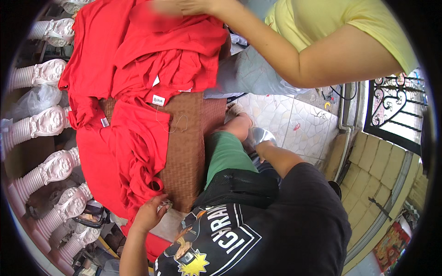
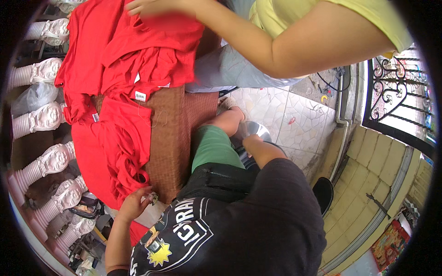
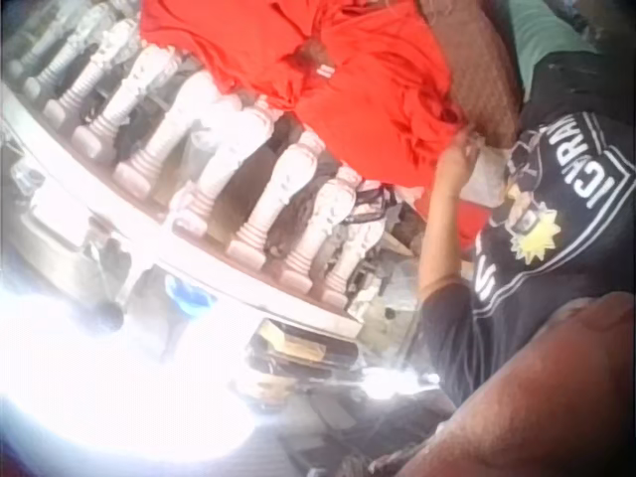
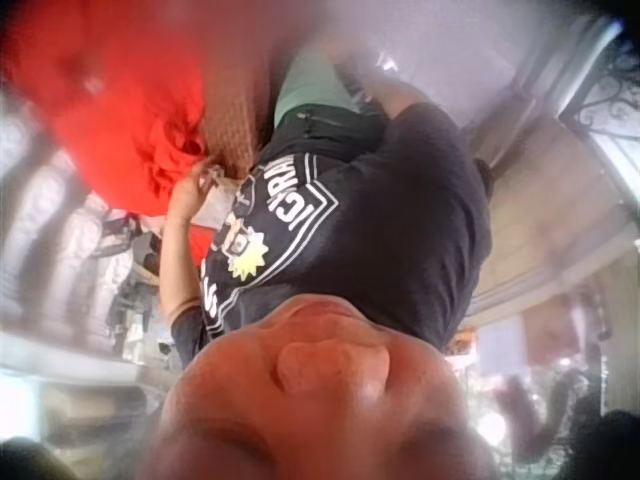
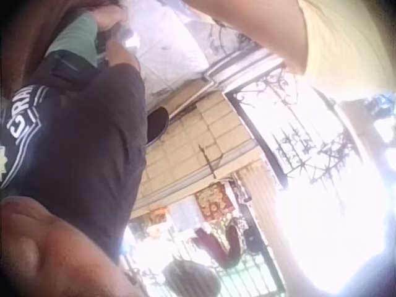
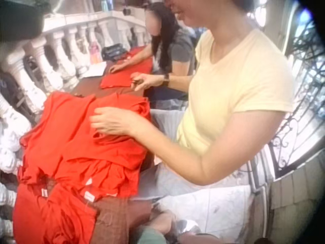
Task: The person trims loose threads from a red shirt using small shears and handles several other shirts from a pile on the table.
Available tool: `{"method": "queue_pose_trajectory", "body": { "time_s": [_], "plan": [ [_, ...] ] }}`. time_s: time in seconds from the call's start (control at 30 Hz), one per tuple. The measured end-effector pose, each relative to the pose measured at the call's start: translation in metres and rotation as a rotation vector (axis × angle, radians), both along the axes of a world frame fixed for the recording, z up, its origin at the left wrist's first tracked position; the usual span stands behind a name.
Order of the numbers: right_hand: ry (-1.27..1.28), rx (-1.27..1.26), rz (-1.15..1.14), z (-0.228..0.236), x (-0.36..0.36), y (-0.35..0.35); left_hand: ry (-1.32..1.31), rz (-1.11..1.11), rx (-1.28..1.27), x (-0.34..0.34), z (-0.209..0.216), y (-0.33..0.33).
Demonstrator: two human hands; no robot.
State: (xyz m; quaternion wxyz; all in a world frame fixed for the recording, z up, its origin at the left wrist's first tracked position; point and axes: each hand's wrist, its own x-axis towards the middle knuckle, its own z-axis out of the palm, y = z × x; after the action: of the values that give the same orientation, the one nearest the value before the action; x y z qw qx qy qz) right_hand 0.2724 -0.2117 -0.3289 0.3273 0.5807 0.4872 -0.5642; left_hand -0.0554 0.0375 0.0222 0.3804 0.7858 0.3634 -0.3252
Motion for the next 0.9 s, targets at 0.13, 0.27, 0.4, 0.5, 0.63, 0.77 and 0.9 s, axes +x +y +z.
{"method": "queue_pose_trajectory", "body": {
  "time_s": [0.13,0.27,0.4,0.5,0.63,0.77,0.9],
  "plan": [
    [0.081,-0.039,0.065,0.003,-0.005,0.026,-0.236,0.060,0.214,0.001,-0.026,-0.021],
    [0.189,0.374,0.060,-0.076,0.022,-0.014,-0.334,0.229,0.366,0.001,-0.053,-0.032],
    [0.137,-0.164,-0.008,0.007,0.066,0.093,-0.341,0.428,0.545,-0.006,-0.083,-0.054],
    [0.266,-0.263,-0.110,0.061,0.088,0.149,-0.308,0.547,0.673,0.004,-0.087,-0.073],
    [0.211,-0.317,0.234,0.170,0.051,0.235,-0.478,0.606,0.666,0.002,-0.092,-0.081],
    [0.618,0.440,0.611,0.288,-0.013,0.313,-0.593,0.635,0.867,-0.009,-0.088,-0.094],
    [0.633,1.203,0.107,0.322,-0.082,0.334,-0.482,0.833,1.085,-0.029,-0.095,-0.096]
  ]
}}
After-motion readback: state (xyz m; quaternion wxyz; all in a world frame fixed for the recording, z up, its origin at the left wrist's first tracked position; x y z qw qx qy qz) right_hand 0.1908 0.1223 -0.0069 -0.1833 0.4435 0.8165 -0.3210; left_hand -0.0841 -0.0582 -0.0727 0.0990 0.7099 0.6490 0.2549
